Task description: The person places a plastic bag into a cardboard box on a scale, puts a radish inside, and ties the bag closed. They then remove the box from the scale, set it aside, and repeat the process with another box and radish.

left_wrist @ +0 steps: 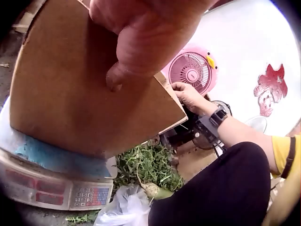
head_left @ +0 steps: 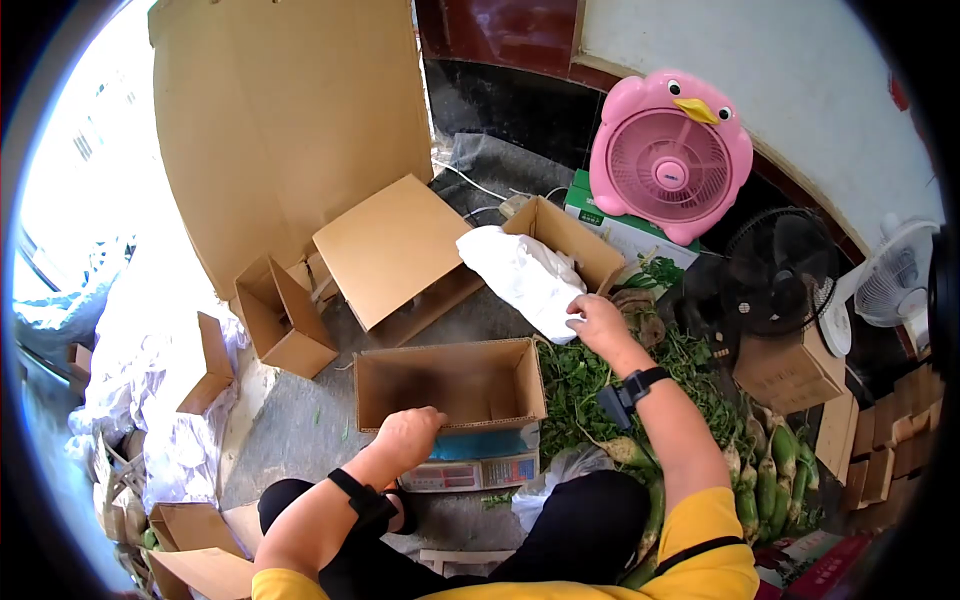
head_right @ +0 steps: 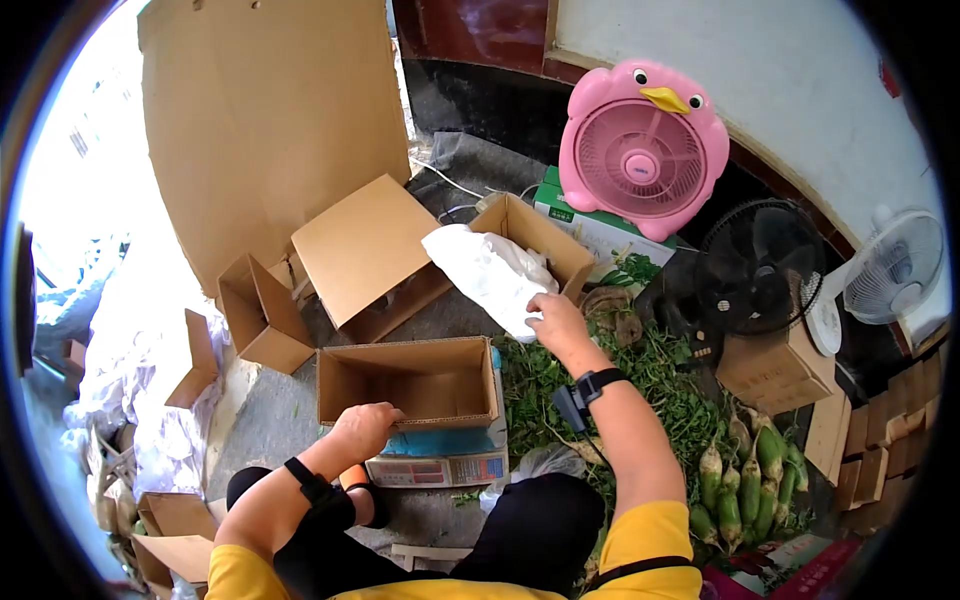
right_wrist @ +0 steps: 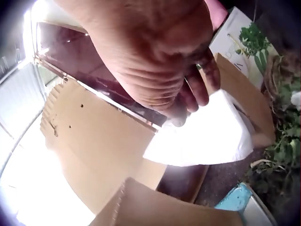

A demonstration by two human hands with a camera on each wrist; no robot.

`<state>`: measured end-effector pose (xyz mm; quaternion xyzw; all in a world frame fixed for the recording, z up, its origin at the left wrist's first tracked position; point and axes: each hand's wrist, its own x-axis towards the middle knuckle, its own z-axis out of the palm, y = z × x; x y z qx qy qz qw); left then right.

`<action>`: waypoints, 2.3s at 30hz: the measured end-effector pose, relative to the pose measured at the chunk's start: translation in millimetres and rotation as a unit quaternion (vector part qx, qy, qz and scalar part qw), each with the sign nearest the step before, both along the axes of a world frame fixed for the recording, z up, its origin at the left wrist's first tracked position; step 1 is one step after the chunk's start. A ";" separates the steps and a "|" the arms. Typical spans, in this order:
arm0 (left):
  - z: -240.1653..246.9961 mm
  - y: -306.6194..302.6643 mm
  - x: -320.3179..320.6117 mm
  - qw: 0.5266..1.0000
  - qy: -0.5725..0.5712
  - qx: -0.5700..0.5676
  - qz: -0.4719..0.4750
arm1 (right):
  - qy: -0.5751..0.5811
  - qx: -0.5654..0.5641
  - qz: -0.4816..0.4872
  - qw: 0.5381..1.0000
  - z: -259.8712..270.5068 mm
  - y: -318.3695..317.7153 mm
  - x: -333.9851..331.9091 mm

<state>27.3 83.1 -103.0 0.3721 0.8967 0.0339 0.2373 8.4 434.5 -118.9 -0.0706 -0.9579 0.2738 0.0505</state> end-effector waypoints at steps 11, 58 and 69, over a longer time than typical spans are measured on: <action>10.7 7.3 -2.0 0.999 -0.022 0.030 -0.006 | 0.043 0.352 -0.001 0.935 -42.1 0.7 -42.1; 103.4 92.1 -88.7 0.682 -0.473 0.450 0.330 | 0.148 -0.615 -0.099 0.768 38.3 20.0 -59.3; 34.8 132.1 -135.3 0.723 -0.255 0.480 0.425 | 0.100 -0.340 0.080 0.931 -5.4 -34.2 -41.4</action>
